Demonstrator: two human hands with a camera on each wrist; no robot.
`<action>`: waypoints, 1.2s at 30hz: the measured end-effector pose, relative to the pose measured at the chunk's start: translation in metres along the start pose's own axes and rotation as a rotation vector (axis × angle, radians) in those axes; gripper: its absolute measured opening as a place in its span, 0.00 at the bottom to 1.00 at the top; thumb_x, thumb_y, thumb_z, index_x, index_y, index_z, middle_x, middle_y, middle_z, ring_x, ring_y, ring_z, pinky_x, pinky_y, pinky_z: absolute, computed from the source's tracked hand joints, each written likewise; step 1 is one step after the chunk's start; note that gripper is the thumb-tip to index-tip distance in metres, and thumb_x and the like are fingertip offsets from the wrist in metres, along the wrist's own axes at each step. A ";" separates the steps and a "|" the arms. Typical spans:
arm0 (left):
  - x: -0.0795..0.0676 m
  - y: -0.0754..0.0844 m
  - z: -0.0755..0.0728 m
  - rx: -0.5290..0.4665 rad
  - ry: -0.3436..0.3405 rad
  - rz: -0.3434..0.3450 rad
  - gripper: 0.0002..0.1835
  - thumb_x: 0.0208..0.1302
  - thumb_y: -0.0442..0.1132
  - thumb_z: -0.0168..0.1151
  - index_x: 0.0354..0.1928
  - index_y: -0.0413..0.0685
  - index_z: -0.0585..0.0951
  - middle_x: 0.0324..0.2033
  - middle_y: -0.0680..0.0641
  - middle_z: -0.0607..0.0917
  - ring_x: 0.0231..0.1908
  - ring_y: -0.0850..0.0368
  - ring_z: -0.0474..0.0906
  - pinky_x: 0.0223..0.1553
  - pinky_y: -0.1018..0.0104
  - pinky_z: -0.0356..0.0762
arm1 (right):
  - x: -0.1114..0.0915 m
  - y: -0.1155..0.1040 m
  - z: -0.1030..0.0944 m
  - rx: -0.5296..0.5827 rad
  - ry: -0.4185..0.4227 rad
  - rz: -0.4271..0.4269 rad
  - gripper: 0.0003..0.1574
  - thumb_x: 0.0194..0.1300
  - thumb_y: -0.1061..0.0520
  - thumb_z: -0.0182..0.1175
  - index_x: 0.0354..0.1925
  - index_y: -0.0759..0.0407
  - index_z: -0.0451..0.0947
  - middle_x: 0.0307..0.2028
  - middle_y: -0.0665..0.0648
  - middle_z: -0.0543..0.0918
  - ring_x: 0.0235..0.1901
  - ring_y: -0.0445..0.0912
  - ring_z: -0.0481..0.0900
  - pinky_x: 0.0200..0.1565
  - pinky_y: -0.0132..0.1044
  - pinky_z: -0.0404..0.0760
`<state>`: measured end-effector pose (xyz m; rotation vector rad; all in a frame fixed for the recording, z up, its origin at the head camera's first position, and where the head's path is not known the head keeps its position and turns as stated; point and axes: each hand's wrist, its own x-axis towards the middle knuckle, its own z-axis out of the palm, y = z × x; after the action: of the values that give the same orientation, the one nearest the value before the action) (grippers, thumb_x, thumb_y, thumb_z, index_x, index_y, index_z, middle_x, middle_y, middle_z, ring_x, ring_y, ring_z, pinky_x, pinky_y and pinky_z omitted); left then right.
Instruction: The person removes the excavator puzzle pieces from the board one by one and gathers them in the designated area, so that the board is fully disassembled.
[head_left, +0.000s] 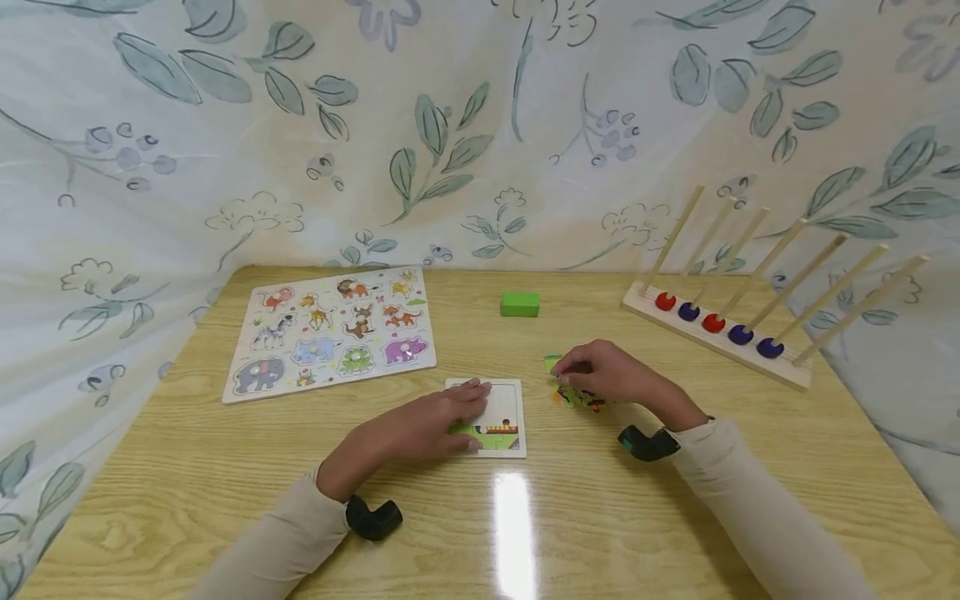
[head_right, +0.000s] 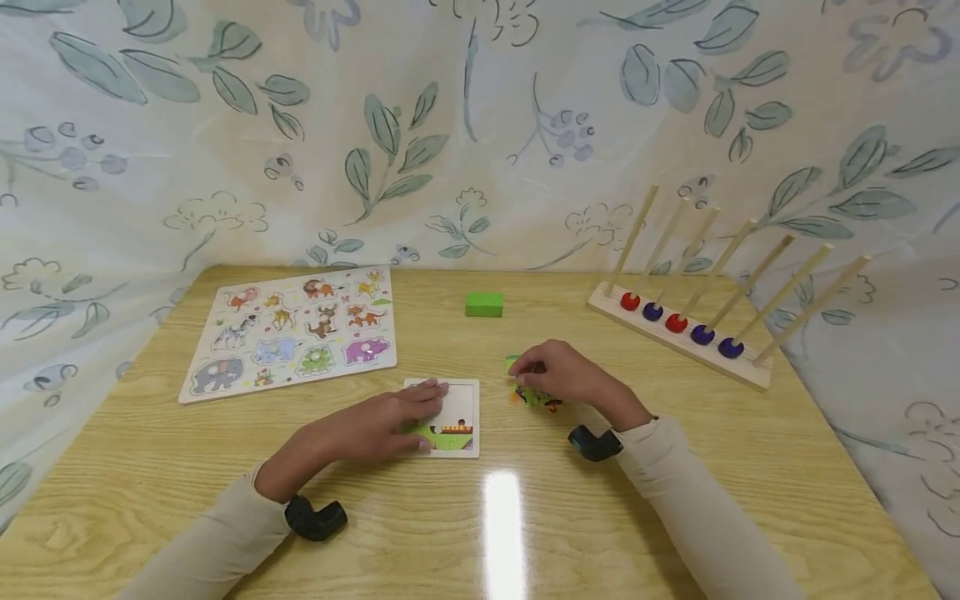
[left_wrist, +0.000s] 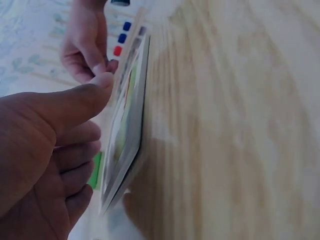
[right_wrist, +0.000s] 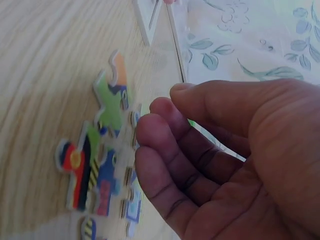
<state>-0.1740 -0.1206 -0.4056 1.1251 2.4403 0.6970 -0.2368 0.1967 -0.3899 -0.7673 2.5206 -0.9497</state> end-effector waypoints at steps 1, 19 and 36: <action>-0.001 -0.001 -0.002 0.012 -0.012 0.001 0.35 0.70 0.45 0.60 0.72 0.38 0.60 0.74 0.45 0.54 0.74 0.51 0.44 0.69 0.54 0.52 | 0.001 -0.002 0.001 -0.004 -0.002 -0.005 0.10 0.67 0.67 0.59 0.45 0.66 0.84 0.41 0.57 0.84 0.34 0.43 0.78 0.36 0.37 0.79; -0.019 -0.012 -0.011 0.176 -0.059 -0.065 0.43 0.68 0.51 0.60 0.74 0.35 0.54 0.75 0.40 0.48 0.74 0.46 0.40 0.70 0.50 0.46 | 0.008 -0.030 0.019 0.005 -0.083 -0.092 0.11 0.67 0.66 0.59 0.45 0.66 0.85 0.40 0.57 0.86 0.32 0.41 0.76 0.33 0.32 0.77; -0.017 -0.007 -0.011 0.200 -0.071 -0.110 0.42 0.68 0.52 0.60 0.73 0.34 0.56 0.75 0.40 0.49 0.74 0.47 0.43 0.70 0.48 0.45 | 0.021 -0.050 0.047 0.034 -0.167 -0.156 0.12 0.70 0.64 0.57 0.47 0.65 0.84 0.41 0.53 0.86 0.38 0.36 0.79 0.39 0.30 0.79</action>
<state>-0.1732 -0.1410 -0.3984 1.0570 2.5317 0.3798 -0.2128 0.1284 -0.3921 -1.0016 2.3229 -0.9338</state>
